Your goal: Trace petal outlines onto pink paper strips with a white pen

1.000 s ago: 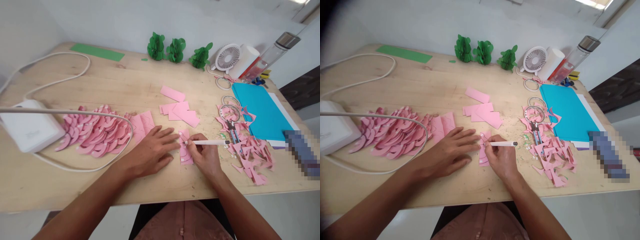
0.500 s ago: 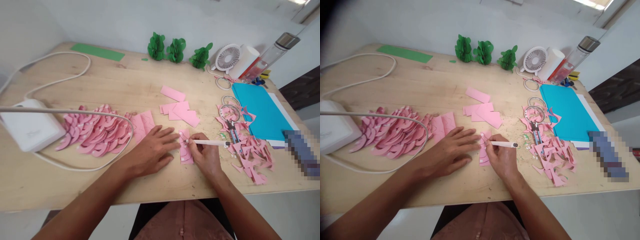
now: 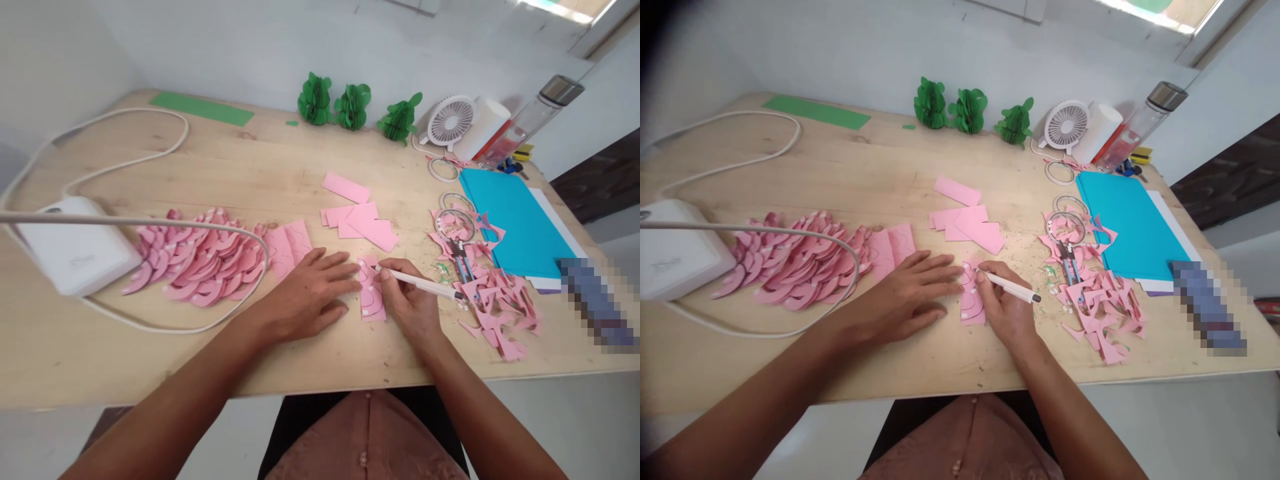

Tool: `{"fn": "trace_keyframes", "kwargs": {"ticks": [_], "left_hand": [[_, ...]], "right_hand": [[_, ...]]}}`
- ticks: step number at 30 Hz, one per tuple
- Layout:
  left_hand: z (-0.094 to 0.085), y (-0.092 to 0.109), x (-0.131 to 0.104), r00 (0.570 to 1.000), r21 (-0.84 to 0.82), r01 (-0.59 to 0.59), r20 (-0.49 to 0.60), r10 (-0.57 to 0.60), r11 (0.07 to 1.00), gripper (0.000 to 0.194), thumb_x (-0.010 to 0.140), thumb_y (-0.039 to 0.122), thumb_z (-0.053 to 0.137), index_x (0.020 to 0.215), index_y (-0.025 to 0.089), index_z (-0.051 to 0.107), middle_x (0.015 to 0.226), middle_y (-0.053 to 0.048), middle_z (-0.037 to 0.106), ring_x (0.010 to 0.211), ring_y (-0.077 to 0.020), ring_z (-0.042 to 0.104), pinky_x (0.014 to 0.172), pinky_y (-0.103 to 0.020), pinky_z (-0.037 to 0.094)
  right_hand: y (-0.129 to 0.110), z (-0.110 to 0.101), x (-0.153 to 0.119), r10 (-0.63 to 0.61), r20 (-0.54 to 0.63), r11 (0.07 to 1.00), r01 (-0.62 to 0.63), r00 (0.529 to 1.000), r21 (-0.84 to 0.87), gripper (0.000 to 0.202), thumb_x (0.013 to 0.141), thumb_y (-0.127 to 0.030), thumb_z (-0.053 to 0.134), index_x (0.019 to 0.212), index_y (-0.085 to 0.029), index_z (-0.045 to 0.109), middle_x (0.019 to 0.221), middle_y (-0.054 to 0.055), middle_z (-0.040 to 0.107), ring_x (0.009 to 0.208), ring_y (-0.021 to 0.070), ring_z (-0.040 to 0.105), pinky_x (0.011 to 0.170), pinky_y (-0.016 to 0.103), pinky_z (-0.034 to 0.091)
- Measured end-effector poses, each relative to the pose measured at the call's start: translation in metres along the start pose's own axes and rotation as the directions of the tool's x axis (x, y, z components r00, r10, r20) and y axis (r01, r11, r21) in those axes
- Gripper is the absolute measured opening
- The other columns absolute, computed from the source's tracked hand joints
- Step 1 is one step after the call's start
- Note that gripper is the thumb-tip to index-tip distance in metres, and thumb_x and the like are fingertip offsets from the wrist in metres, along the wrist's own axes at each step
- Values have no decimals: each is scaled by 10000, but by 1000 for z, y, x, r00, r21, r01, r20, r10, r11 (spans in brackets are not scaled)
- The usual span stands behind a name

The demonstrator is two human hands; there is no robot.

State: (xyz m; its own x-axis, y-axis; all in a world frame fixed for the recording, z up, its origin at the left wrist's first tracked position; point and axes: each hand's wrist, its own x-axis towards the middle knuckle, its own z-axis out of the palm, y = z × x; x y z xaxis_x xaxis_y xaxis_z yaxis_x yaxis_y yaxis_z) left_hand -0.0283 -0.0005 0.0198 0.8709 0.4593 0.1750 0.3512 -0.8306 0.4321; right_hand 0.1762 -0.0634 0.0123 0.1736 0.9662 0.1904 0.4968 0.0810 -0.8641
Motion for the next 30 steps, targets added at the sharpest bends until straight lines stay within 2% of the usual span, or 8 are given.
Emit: {"fn": "trace_keyframes", "kwargs": {"ticks": [3, 6, 9, 13, 17, 30], "left_hand": [[0, 1, 0, 1000, -7, 4, -2, -4, 1000, 366, 871, 182, 510, 1222, 251, 588, 1370, -45, 556, 1319, -280, 405, 1099, -517, 240], [0, 2, 0, 1000, -10, 4, -21, -5, 1000, 354, 873, 183, 511, 1209, 247, 601, 1350, -53, 570, 1305, -278, 418, 1099, -510, 243], [0, 2, 0, 1000, -12, 0, -24, -1, 1000, 346, 870, 182, 515, 1198, 248, 607, 1341, -50, 577, 1291, -279, 429, 1083, -504, 263], [-1, 3, 1, 1000, -22, -4, -17, 4, 1000, 332, 869, 191, 516, 1183, 241, 612, 1334, -47, 581, 1276, -280, 440, 1065, -495, 283], [-2, 6, 3, 1000, -20, 4, -24, -5, 1000, 309, 866, 189, 513, 1151, 232, 622, 1307, -46, 597, 1257, -278, 453, 1062, -486, 283], [13, 15, 9, 993, 49, 56, -111, -50, 997, 169, 872, 269, 530, 997, 186, 607, 1221, -101, 604, 1245, -295, 458, 1058, -503, 275]], "right_hand": [[-5, -4, -1, -7, 13, 1000, 7, 1000, -16, 198, 917, -327, 525, 995, -184, 638, 805, 33, 695, 666, 138, 620, 577, 238, 470], [-16, -11, -8, -48, 54, 994, 53, 997, -93, 199, 928, -311, 505, 1002, -197, 651, 863, 42, 716, 714, 148, 642, 638, 257, 501], [-23, -15, -20, -120, 59, 980, 127, 991, -152, 210, 935, -286, 494, 1043, -209, 656, 950, 58, 728, 850, 179, 674, 749, 288, 531], [-18, -15, -35, -246, 71, 928, 256, 967, -271, 228, 943, -239, 491, 1101, -215, 654, 982, 76, 732, 884, 200, 681, 802, 327, 534], [-10, -12, -40, -309, 139, 867, 339, 941, -365, 265, 956, -199, 464, 1147, -201, 648, 954, 89, 732, 847, 208, 672, 762, 339, 527], [-8, -10, -42, -356, 132, 825, 378, 925, -421, 247, 955, -171, 474, 1136, -173, 642, 919, 91, 730, 834, 204, 666, 760, 328, 522]]}}
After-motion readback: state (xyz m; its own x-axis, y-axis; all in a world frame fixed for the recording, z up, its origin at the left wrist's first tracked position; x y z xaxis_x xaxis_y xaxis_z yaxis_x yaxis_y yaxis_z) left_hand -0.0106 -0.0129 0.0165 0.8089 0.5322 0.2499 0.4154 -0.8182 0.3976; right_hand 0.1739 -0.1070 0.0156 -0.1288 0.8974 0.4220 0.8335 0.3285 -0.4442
